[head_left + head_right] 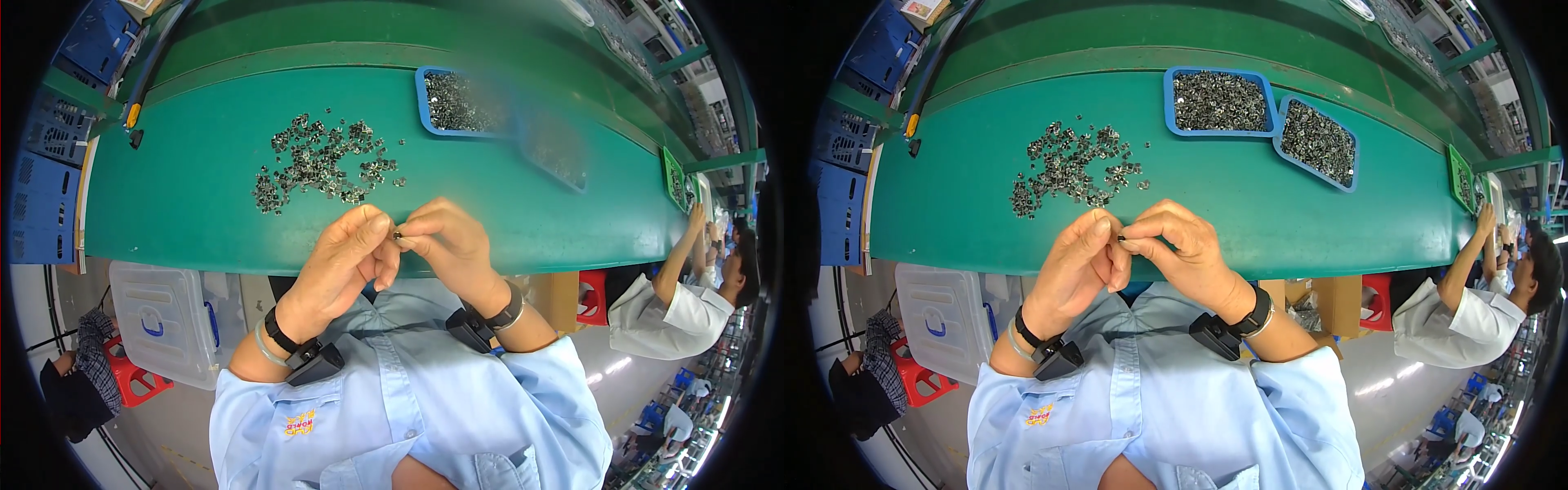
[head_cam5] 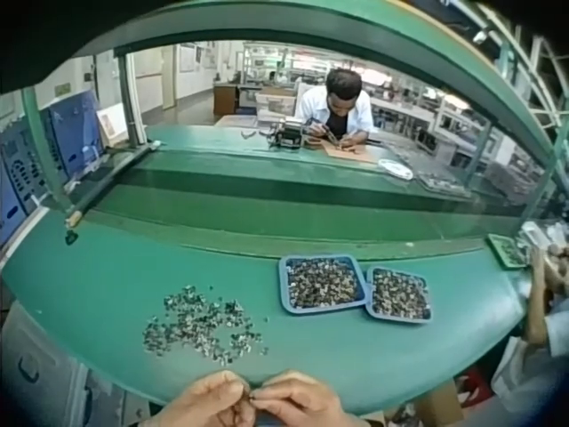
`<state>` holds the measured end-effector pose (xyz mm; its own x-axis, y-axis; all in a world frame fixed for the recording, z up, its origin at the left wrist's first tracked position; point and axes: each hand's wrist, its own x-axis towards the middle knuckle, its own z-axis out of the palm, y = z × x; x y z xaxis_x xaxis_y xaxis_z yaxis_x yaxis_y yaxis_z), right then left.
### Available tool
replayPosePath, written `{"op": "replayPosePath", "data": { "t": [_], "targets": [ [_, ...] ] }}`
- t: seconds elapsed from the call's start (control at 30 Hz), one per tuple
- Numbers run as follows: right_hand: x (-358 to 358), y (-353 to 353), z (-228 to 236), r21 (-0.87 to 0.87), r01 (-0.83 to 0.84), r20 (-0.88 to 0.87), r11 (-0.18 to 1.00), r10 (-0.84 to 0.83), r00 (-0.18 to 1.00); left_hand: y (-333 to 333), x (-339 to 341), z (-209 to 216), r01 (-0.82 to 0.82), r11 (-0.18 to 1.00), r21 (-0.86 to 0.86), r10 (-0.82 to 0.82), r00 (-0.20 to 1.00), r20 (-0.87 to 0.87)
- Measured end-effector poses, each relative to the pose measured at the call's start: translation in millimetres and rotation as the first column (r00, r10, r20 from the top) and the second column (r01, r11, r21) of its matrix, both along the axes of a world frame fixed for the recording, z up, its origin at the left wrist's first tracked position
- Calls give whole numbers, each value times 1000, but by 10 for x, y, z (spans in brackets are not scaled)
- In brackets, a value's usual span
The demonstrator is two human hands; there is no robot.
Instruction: The person picks up a small metal component from a pile, joins it with another piece by hand, and places the assembled unit into a blue tray.
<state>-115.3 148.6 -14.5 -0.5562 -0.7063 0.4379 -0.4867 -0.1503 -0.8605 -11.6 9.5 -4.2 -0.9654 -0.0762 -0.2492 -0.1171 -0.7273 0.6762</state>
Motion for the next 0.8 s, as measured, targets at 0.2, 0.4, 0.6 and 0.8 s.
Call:
{"op": "replayPosePath", "data": {
  "t": [0.2,0.4,0.6,0.8],
  "targets": [
    [5,42,-16,20,48,-26,999,-48,999,-24,-8,24,52,996,-66,-52,999,-5],
    [-6,49,9,60,47,-12,997,-46,999,31,0,-14,32,999,-27,-32,999,10],
    [-665,214,152,145,315,-286,938,-265,921,-9,-40,-9,-36,999,8,35,999,40],
    [-1219,160,108,201,473,-337,858,-393,856,-108,81,-155,-103,995,-17,103,993,57]
  ]
}}
